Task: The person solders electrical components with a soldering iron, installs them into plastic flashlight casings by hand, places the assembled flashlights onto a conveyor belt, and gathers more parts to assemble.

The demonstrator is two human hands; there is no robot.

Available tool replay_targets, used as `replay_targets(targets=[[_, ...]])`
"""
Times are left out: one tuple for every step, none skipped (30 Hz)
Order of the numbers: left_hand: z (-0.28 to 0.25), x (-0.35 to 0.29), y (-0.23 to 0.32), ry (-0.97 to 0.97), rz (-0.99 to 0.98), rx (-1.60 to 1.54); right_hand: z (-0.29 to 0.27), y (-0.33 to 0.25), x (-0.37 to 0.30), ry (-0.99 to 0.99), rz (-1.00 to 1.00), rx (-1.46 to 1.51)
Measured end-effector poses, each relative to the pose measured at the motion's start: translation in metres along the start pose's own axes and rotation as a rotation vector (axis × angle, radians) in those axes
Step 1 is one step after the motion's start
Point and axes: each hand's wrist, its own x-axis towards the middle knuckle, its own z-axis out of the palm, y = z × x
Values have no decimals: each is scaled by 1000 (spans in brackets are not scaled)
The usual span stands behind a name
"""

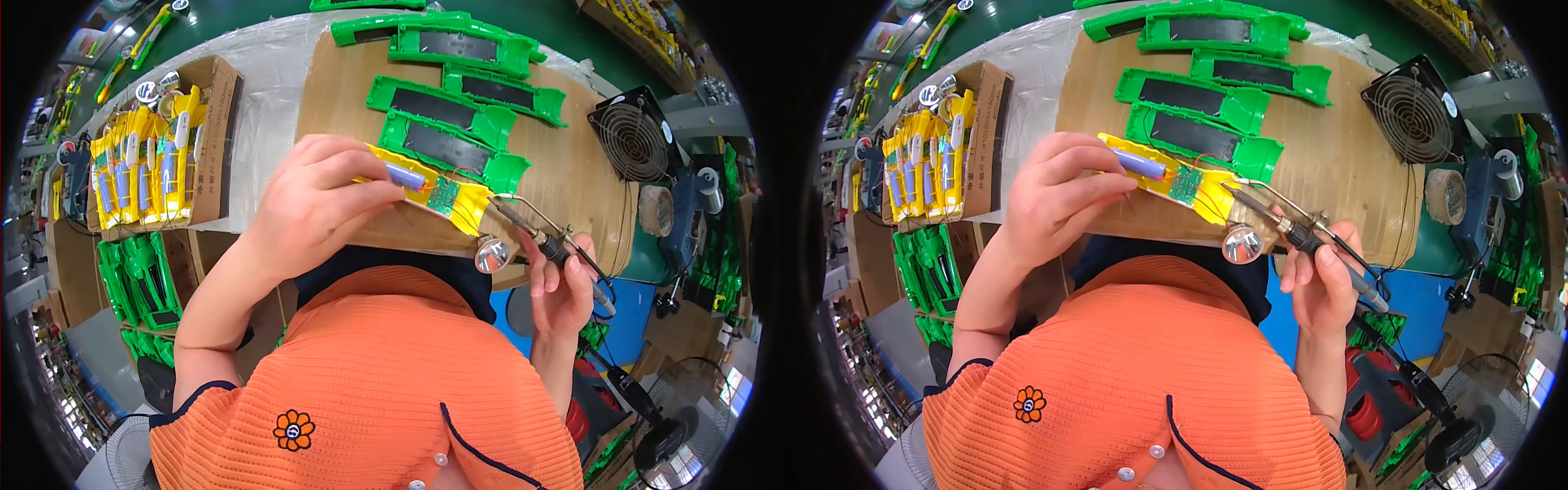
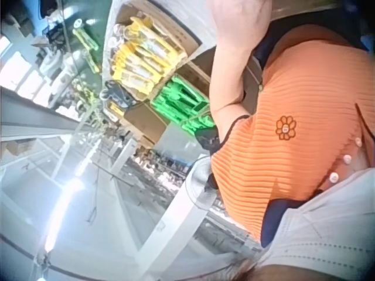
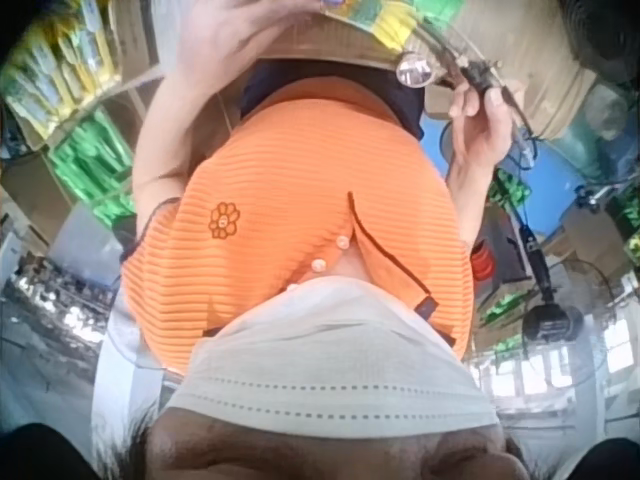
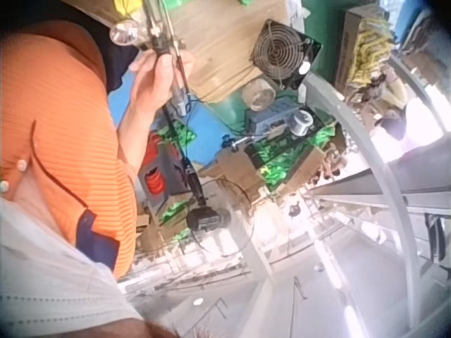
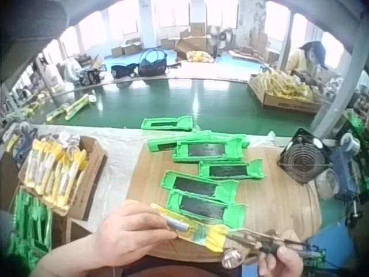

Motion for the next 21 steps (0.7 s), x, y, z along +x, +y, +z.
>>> replay_targets(targets=[[5, 3, 1, 38, 6, -62, 0, 2, 1, 4, 7, 1], [10, 6, 1, 33, 1, -65, 2, 3, 2, -19, 11, -14], [15, 9, 1, 21, -7, -137, 2, 4, 1, -43, 14, -28], [19, 12, 0, 11, -13, -209, 2, 5, 2, -41, 17, -27], [21, 15, -2, 9, -15, -210, 1, 5, 1, -27, 17, -47], [23, 19, -4, -19, -1, -218, 1, 5, 1, -15, 16, -67], [23, 21, -3, -49, 13, -226, 1, 5, 0, -13, 19, -64], [24, 22, -2, -52, 12, -226, 2, 4, 0, 10, 35, -73], [24, 24, -1, -69, 1, -200, 2, 3, -1, 31, 52, -82], [24, 26, 0, -85, -9, -174, 4, 2, -1, 31, 53, -80], [23, 29, 1, -87, -10, -172, 7, 2, -2, 58, 68, -115], [22, 31, 2, -146, -2, -98, 10, 2, -3, 84, 84, -150], [21, 33, 3, -204, 6, -24, 13, 3, -4, 109, 76, -152], [21, 34, 2, -205, 6, -23, 12, 4, -4, 108, 76, -151], [21, 35, 2, -218, 12, -9, 10, 6, -3, 82, 73, -181], [21, 36, 2, -231, 18, 3, 9, 7, -4, 57, 70, -211], [20, 37, 3, -234, 17, 1, 10, 5, -5, 59, 73, -210], [20, 37, 4, -244, 14, 7, 13, 2, -6, 71, 101, -234], [20, 38, 3, -254, 12, 13, 15, 1, -5, 84, 129, -257], [19, 38, 3, -255, 12, 10, 17, 1, -4, 86, 131, -257], [19, 39, 4, -259, 10, 11, 18, 2, -4, 93, 129, -271]])
